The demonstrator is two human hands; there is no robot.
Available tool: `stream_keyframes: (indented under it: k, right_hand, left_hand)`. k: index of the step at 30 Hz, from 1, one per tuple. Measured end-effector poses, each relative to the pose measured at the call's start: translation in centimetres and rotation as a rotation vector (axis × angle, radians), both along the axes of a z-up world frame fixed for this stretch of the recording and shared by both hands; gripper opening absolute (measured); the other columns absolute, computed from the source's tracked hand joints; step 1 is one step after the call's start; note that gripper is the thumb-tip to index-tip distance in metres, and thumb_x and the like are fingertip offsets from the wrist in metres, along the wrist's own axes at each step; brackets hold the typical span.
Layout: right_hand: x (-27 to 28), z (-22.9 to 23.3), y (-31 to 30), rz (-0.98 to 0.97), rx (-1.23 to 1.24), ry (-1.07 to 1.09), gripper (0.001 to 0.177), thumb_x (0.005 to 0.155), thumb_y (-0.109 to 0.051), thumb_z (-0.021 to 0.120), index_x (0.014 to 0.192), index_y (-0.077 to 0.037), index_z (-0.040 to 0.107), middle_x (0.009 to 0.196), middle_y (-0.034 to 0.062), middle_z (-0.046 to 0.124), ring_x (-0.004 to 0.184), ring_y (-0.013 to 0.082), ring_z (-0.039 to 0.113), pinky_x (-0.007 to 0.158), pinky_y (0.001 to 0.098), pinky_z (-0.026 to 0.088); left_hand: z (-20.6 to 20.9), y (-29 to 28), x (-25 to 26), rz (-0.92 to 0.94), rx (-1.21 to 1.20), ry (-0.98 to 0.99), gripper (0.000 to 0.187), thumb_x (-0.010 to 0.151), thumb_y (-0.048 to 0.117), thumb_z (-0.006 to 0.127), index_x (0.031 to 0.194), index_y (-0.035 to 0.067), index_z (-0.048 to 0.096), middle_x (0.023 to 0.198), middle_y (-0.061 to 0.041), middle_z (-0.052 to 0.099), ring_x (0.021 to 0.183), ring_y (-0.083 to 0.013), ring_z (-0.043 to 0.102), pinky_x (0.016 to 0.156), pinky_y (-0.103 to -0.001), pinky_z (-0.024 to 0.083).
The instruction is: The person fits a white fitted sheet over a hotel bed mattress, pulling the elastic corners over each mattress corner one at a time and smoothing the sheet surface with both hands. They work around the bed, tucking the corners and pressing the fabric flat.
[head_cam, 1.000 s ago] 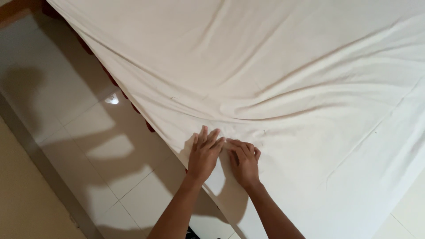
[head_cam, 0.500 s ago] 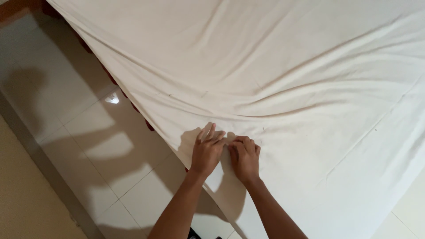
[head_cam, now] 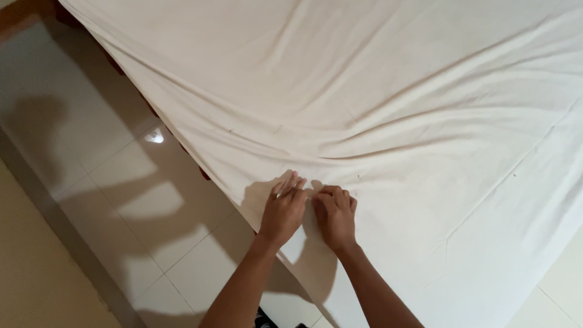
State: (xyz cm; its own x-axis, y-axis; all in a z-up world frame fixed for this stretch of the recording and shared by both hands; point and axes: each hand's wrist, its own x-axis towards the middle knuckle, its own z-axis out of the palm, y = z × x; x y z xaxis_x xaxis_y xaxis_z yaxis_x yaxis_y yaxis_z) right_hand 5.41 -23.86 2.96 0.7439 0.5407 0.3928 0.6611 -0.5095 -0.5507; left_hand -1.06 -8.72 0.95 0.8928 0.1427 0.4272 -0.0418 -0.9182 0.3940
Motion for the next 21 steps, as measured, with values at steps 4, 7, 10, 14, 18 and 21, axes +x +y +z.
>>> stream_keyframes:
  k: [4, 7, 10, 14, 18, 21]
  right_hand:
    - [-1.3, 0.3, -0.8, 0.051, 0.013, -0.003, 0.022, 0.086, 0.0, 0.069, 0.108, -0.007, 0.069, 0.12, 0.0056, 0.066, 0.106, 0.0275, 0.057, 0.093, 0.043, 0.039]
    - [-2.5, 0.0, -1.5, 0.085, 0.035, 0.004, 0.018, 0.089, -0.003, 0.07, 0.107, -0.006, 0.067, 0.114, 0.0078, 0.065, 0.105, 0.0302, 0.057, 0.091, 0.043, 0.042]
    - [-3.3, -0.2, -2.1, 0.119, 0.04, -0.003, 0.015, 0.09, -0.004, 0.069, 0.105, -0.008, 0.068, 0.113, 0.0058, 0.067, 0.103, 0.029, 0.059, 0.091, 0.0419, 0.044]
    - [-3.5, -0.5, -2.9, 0.157, -0.016, 0.021, 0.017, 0.091, -0.009, 0.07, 0.107, -0.009, 0.068, 0.114, 0.0053, 0.067, 0.104, 0.0284, 0.059, 0.091, 0.0423, 0.044]
    - [-2.0, -0.4, -4.1, 0.146, -0.13, -0.001, 0.029, 0.088, -0.016, 0.073, 0.116, -0.012, 0.067, 0.131, 0.0097, 0.062, 0.121, 0.0322, 0.056, 0.1, 0.0472, 0.042]
    - [0.4, -0.6, -6.3, 0.012, -0.194, 0.018, 0.054, 0.082, -0.018, 0.074, 0.134, -0.017, 0.063, 0.147, 0.007, 0.054, 0.134, 0.0316, 0.049, 0.108, 0.0488, 0.038]
  left_hand:
    - [2.8, 0.4, -1.2, -0.075, -0.07, -0.016, 0.042, 0.094, 0.007, 0.064, 0.135, 0.0, 0.057, 0.144, -0.018, 0.062, 0.146, -0.0306, 0.047, 0.118, -0.047, 0.034]
    - [3.8, 0.4, -2.2, -0.193, -0.098, 0.009, 0.059, 0.074, 0.014, 0.069, 0.131, 0.0, 0.062, 0.144, -0.021, 0.058, 0.141, -0.0365, 0.039, 0.112, -0.051, 0.03]
    - [0.6, 0.2, -3.3, -0.139, 0.033, 0.069, 0.03, 0.096, 0.007, 0.062, 0.124, 0.01, 0.07, 0.147, -0.007, 0.063, 0.149, -0.0262, 0.042, 0.119, -0.047, 0.032]
    - [-0.5, -1.1, -4.6, -0.06, 0.01, 0.068, 0.031, 0.096, 0.005, 0.06, 0.122, 0.011, 0.074, 0.141, -0.003, 0.066, 0.145, -0.0231, 0.047, 0.118, -0.047, 0.032]
    - [-0.4, -1.9, -4.4, 0.017, -0.118, 0.066, 0.031, 0.097, 0.009, 0.064, 0.126, 0.012, 0.073, 0.136, -0.002, 0.068, 0.142, -0.0216, 0.051, 0.117, -0.046, 0.033]
    - [-0.8, -2.0, -4.4, 0.026, -0.131, 0.065, 0.029, 0.095, 0.01, 0.067, 0.123, 0.013, 0.074, 0.137, -0.001, 0.069, 0.141, -0.0209, 0.051, 0.117, -0.046, 0.033]
